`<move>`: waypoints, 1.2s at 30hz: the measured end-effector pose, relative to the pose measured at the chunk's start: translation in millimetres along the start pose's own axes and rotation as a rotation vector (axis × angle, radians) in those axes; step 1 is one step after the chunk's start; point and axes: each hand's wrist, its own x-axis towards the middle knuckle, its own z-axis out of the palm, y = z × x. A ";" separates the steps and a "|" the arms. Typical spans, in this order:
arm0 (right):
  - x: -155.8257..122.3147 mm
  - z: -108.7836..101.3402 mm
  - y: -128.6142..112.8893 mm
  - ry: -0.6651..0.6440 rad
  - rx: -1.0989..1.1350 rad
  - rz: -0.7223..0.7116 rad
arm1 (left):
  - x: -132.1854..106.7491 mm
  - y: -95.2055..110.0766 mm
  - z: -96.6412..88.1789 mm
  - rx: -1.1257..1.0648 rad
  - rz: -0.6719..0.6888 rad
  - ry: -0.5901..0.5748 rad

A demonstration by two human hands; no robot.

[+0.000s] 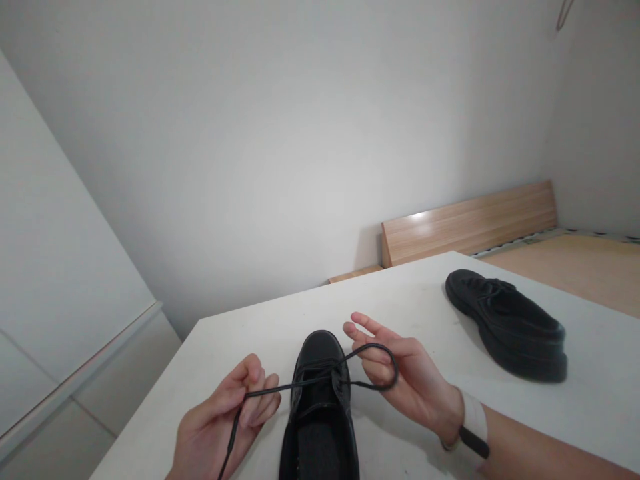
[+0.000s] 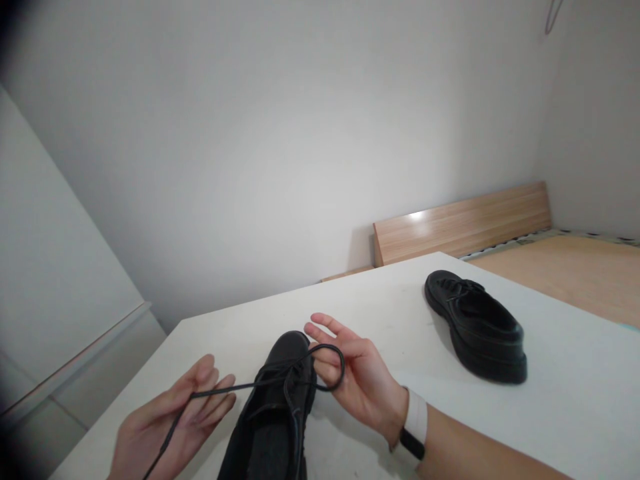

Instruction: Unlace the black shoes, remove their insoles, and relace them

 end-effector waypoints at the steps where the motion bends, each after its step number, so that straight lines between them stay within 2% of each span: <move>1: -1.0 0.6 -1.0 -0.018 0.004 0.000 | -0.7 0.0 -0.2 -0.008 -0.008 0.000; 5: -3.3 5.3 -2.4 -0.040 -0.120 -0.037 | -0.7 -2.8 -1.6 0.076 -0.009 0.046; 8: -2.5 5.8 5.1 -0.082 -0.410 -0.020 | 2.9 -9.3 -2.0 0.296 -0.023 0.109; 10: -1.2 2.6 13.6 -0.082 -0.629 -0.032 | 6.6 -15.3 -2.5 0.479 -0.067 0.194; 12: 0.4 -2.6 22.0 -0.035 -0.820 -0.049 | 10.3 -21.3 -3.9 0.626 -0.111 0.262; 14: 2.3 -8.2 27.8 0.021 -0.943 -0.052 | 13.1 -25.7 -6.1 0.719 -0.127 0.265; 17: 4.8 -14.3 31.1 0.066 -0.993 -0.025 | 14.5 -27.8 -8.1 0.802 -0.078 0.222; 20: 4.5 -14.7 30.4 0.060 -1.019 -0.030 | 13.8 -26.5 -7.0 0.885 -0.013 0.237; 26: -2.0 -3.5 29.1 0.085 -1.189 -0.207 | 11.7 -26.0 -0.6 1.034 0.077 0.251; 30: -3.1 -0.9 30.8 0.075 -1.213 -0.250 | 8.0 -26.8 4.8 1.193 0.175 0.293; 33: -3.3 -2.4 31.1 0.073 -1.203 -0.251 | 6.9 -28.6 3.9 1.201 0.175 0.268; 36: -2.8 -4.8 29.5 0.077 -1.181 -0.216 | 8.6 -30.3 -1.7 1.109 0.124 0.232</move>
